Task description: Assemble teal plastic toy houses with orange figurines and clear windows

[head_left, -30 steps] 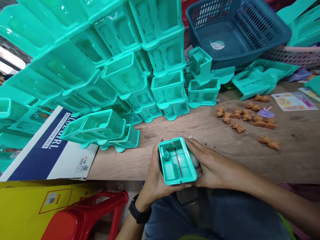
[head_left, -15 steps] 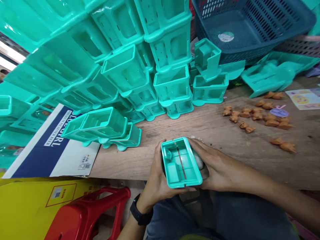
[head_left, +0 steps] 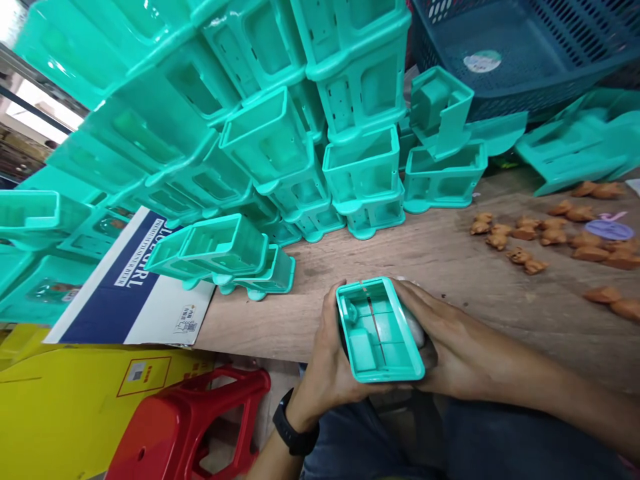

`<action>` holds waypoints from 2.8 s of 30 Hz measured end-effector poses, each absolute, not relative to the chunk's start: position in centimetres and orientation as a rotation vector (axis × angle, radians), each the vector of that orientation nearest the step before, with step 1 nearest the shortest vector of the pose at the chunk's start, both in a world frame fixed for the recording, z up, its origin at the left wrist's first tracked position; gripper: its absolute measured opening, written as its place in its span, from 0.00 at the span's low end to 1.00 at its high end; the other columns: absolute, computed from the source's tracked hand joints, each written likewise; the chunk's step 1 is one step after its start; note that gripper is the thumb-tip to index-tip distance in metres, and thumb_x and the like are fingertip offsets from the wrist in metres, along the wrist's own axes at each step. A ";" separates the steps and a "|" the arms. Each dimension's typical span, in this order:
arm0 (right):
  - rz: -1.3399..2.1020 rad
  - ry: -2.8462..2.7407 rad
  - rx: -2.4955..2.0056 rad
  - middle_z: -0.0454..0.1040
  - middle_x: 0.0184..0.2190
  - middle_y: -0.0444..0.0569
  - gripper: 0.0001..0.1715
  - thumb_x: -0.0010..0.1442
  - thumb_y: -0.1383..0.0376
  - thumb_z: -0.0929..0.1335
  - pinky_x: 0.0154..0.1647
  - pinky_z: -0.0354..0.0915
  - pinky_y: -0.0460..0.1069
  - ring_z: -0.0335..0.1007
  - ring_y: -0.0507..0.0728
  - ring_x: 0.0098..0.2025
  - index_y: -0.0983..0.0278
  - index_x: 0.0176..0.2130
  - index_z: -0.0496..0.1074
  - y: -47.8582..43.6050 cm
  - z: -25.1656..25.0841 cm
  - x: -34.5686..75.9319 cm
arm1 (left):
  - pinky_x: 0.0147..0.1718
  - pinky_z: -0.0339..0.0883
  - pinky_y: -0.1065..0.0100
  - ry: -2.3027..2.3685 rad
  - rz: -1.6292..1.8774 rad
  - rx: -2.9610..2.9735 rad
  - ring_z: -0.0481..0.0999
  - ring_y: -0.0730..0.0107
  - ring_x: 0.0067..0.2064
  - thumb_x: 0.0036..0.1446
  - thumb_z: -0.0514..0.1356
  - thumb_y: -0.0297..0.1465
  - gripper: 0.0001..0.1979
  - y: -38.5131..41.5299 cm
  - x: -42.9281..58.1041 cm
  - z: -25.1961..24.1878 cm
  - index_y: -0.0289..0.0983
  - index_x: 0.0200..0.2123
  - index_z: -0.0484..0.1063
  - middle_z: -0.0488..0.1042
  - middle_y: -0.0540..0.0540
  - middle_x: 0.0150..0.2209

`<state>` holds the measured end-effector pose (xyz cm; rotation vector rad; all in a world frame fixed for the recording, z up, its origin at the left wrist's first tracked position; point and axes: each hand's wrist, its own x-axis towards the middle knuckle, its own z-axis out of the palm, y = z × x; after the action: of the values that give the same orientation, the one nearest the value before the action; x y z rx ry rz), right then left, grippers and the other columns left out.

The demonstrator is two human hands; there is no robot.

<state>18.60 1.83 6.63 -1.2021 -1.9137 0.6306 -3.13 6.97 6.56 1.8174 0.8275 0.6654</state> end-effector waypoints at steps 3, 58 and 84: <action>0.653 -1.904 -1.191 0.64 0.67 0.61 0.68 0.48 0.69 0.76 0.63 0.71 0.59 0.64 0.70 0.67 0.60 0.76 0.40 1.8 6.1 18.6 | 0.66 0.64 0.43 0.813 0.700 1.802 0.69 0.41 0.65 0.42 0.79 0.48 0.64 7.0 -2.9 6.6 0.46 0.72 0.43 0.64 0.38 0.66; 0.588 -1.734 -1.385 0.62 0.63 0.65 0.59 0.57 0.60 0.75 0.59 0.72 0.65 0.67 0.74 0.64 0.59 0.74 0.43 -0.5 4.2 15.2 | 0.68 0.61 0.40 0.914 0.790 1.900 0.65 0.37 0.69 0.34 0.79 0.53 0.58 5.8 -4.2 8.0 0.44 0.68 0.63 0.68 0.36 0.66; 0.620 -1.580 -1.618 0.55 0.62 0.67 0.68 0.50 0.62 0.73 0.44 0.78 0.71 0.68 0.81 0.57 0.58 0.75 0.33 -2.2 5.2 11.8 | 0.63 0.69 0.42 0.981 0.831 1.681 0.76 0.39 0.59 0.25 0.79 0.59 0.63 5.3 -3.6 7.3 0.38 0.63 0.66 0.75 0.36 0.58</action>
<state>11.84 -2.15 5.16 -1.6180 -1.5801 0.6201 -3.60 5.35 7.33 1.6813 0.9811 0.8312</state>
